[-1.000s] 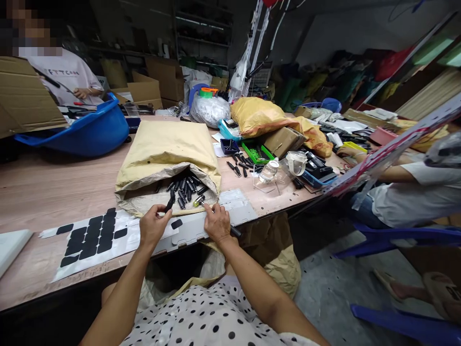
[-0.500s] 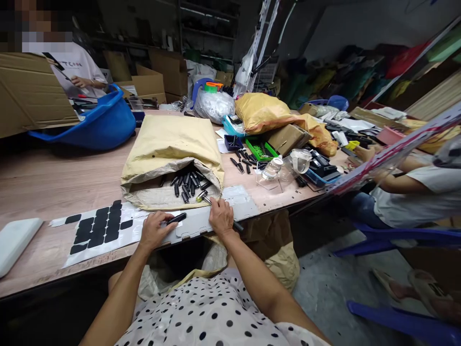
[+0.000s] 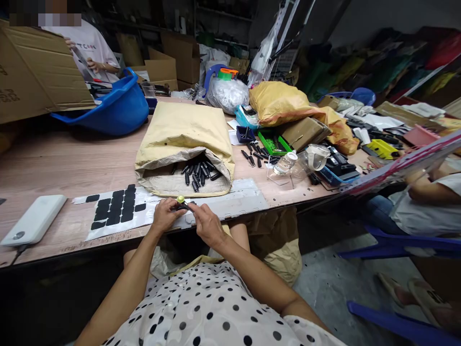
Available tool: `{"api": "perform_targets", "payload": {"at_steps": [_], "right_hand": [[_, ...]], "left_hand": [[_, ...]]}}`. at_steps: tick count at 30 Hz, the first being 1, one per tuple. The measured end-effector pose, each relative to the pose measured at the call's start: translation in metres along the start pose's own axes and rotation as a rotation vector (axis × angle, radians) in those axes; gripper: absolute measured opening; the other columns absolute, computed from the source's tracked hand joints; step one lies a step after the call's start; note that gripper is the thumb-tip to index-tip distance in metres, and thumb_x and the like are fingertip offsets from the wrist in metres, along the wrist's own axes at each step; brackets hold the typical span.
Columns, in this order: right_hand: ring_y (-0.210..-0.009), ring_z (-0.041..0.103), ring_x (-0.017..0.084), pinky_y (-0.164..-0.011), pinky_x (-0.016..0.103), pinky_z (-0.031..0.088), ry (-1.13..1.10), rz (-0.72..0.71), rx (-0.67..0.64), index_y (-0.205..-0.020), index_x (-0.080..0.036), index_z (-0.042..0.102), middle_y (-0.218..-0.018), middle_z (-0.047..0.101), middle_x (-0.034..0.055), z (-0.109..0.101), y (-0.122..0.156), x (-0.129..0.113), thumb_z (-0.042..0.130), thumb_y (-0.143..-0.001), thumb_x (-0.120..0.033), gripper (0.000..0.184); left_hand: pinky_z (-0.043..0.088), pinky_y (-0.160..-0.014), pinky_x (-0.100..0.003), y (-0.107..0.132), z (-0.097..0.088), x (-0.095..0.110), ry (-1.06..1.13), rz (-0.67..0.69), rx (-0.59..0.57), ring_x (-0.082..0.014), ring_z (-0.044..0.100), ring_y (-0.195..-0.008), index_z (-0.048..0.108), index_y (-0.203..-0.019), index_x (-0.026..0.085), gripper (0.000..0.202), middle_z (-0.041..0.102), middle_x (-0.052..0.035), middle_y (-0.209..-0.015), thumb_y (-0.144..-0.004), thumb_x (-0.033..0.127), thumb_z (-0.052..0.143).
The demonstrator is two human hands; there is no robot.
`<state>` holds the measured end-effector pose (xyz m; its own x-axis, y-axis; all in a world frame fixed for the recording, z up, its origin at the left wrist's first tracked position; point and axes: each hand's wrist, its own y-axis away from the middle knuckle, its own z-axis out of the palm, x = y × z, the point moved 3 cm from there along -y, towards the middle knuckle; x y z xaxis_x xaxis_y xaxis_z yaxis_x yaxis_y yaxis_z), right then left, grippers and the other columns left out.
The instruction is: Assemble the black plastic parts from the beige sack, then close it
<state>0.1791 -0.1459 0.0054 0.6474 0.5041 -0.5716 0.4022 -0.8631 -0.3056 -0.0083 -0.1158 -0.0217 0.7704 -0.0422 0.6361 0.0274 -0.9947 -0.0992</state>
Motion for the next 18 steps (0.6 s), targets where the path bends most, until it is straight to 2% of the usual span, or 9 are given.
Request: {"api": "perform_targets", "payload": {"at_steps": [3,8,11,15,18], "right_hand": [[-0.082,0.059,0.015,-0.076,0.022,0.051,0.079,0.014,-0.060,-0.141,-0.031,0.059,-0.093,0.059,0.0017,0.0057,0.0046,-0.0050,0.042,-0.098,-0.012,0.050],[-0.081,0.058,0.014,-0.072,0.020,0.049,0.186,-0.009,0.003,-0.143,-0.031,0.058,-0.092,0.056,0.0021,-0.0003,0.0067,-0.0075,0.043,-0.097,-0.011,0.052],[-0.076,0.056,0.014,-0.067,0.019,0.047,0.229,-0.014,-0.031,-0.144,-0.032,0.057,-0.092,0.055,0.0021,-0.0019,0.0093,-0.0088,0.041,-0.097,-0.012,0.053],[-0.071,0.054,0.013,-0.062,0.019,0.044,0.252,0.011,-0.112,-0.141,-0.031,0.060,-0.091,0.056,0.0022,-0.0001,0.0114,-0.0085,0.040,-0.097,-0.012,0.051],[-0.075,0.057,0.014,-0.064,0.019,0.046,0.220,0.020,-0.076,-0.140,-0.030,0.060,-0.090,0.056,0.0022,-0.0025,0.0083,-0.0077,0.041,-0.097,-0.012,0.050]], "left_hand": [[0.043,-0.078,-0.033,-0.0001,0.0000,0.0005,-0.004,0.001,0.006,-0.0210,0.057,-0.085,0.071,-0.075,0.026,0.009,0.068,-0.0001,-0.082,-0.076,0.034,0.075],[0.042,-0.076,-0.032,-0.0008,-0.0013,0.0037,0.001,0.002,0.007,-0.0208,0.058,-0.084,0.072,-0.076,0.026,0.007,0.069,-0.0001,-0.082,-0.075,0.032,0.076],[0.043,-0.078,-0.033,-0.0007,-0.0019,0.0061,-0.001,-0.025,0.000,-0.0215,0.059,-0.086,0.072,-0.075,0.026,0.005,0.069,-0.0004,-0.082,-0.074,0.028,0.077],[0.044,-0.082,-0.034,0.0002,-0.0022,0.0078,0.016,-0.042,0.000,-0.0227,0.059,-0.089,0.075,-0.079,0.027,0.007,0.070,-0.0006,-0.084,-0.073,0.025,0.077],[0.044,-0.082,-0.034,0.0008,-0.0020,0.0073,0.030,-0.029,-0.002,-0.0227,0.059,-0.089,0.075,-0.079,0.028,0.007,0.070,-0.0007,-0.083,-0.073,0.027,0.077]]}}
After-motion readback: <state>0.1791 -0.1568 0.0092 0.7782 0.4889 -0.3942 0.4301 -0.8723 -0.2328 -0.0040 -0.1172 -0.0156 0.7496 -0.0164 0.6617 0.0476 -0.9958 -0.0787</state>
